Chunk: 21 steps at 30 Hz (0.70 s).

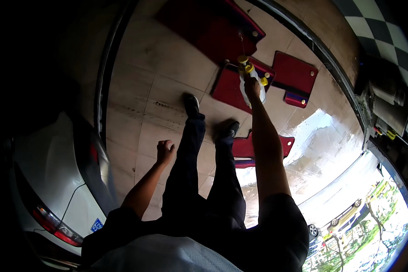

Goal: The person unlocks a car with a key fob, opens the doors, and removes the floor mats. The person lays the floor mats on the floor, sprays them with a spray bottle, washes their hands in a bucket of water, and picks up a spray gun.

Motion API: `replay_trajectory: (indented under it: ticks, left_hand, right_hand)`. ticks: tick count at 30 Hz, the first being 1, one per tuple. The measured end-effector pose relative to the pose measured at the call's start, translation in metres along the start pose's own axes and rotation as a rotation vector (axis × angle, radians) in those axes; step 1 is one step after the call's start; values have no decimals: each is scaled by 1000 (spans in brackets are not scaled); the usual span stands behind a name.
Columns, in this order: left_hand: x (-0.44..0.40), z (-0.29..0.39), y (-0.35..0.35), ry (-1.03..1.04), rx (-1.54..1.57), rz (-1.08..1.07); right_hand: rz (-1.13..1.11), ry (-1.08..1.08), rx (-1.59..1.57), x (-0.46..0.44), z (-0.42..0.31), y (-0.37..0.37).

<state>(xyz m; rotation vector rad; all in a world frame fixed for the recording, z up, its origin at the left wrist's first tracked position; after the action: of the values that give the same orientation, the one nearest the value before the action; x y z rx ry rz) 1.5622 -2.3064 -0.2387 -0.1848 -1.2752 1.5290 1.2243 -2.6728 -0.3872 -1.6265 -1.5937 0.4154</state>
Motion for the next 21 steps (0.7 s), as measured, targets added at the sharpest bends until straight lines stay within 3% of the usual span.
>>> replay_trajectory:
  ticks: [1, 2, 4, 7, 9, 10, 13, 17, 18, 19, 20, 21]
  left_hand:
    - [15, -27, 0, -68, -12, -25]
    - [27, -46, -5, -143, -23, -70]
    - [46, -67, -18, -257, -1, -143]
    - [71, -95, -25, -326, 14, -72]
    - [82, -108, -24, -354, 32, -22]
    - [86, -113, -22, -356, 53, 6]
    - [93, -124, -20, -390, 114, 25]
    - [94, -121, -17, -369, 202, 63]
    - [96, -125, -12, -375, 231, 59]
    - [99, -130, -5, -380, 258, 54]
    - [102, -135, 1, -384, 283, 49]
    - [105, -136, 2, -378, 265, 43]
  right_hand:
    - [9, -133, 87, -17, -13, 18]
    - [0, -82, 211, -28, -54, 23]
    - [-159, -621, 360, -34, -133, 28]
    - [-290, -480, 361, -58, -195, 60]
    - [-320, -620, 342, -56, -216, 77]
    - [-340, -832, 391, -58, -213, 91]
    - [-231, -523, 147, -43, -180, 96]
    - [-307, -118, 28, -4, -154, 49]
    - [-286, 22, 51, 8, -155, 32]
    - [-199, 353, -139, 19, -158, 16]
    - [-119, 330, -170, 28, -151, 9]
    - [-195, 35, 22, 22, -131, 5]
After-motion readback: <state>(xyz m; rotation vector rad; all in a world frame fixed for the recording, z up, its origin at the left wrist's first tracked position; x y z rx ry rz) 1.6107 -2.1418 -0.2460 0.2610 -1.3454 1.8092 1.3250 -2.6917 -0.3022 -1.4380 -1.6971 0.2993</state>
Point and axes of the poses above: each hand's wrist, its own x-axis away from the middle knuckle, its own y-axis out of the palm, z = x × y, the point moved 2 cm from there along -x, towards the middle knuckle, and after that the axes turned 11 degrees about z, right-handed, at the moved point
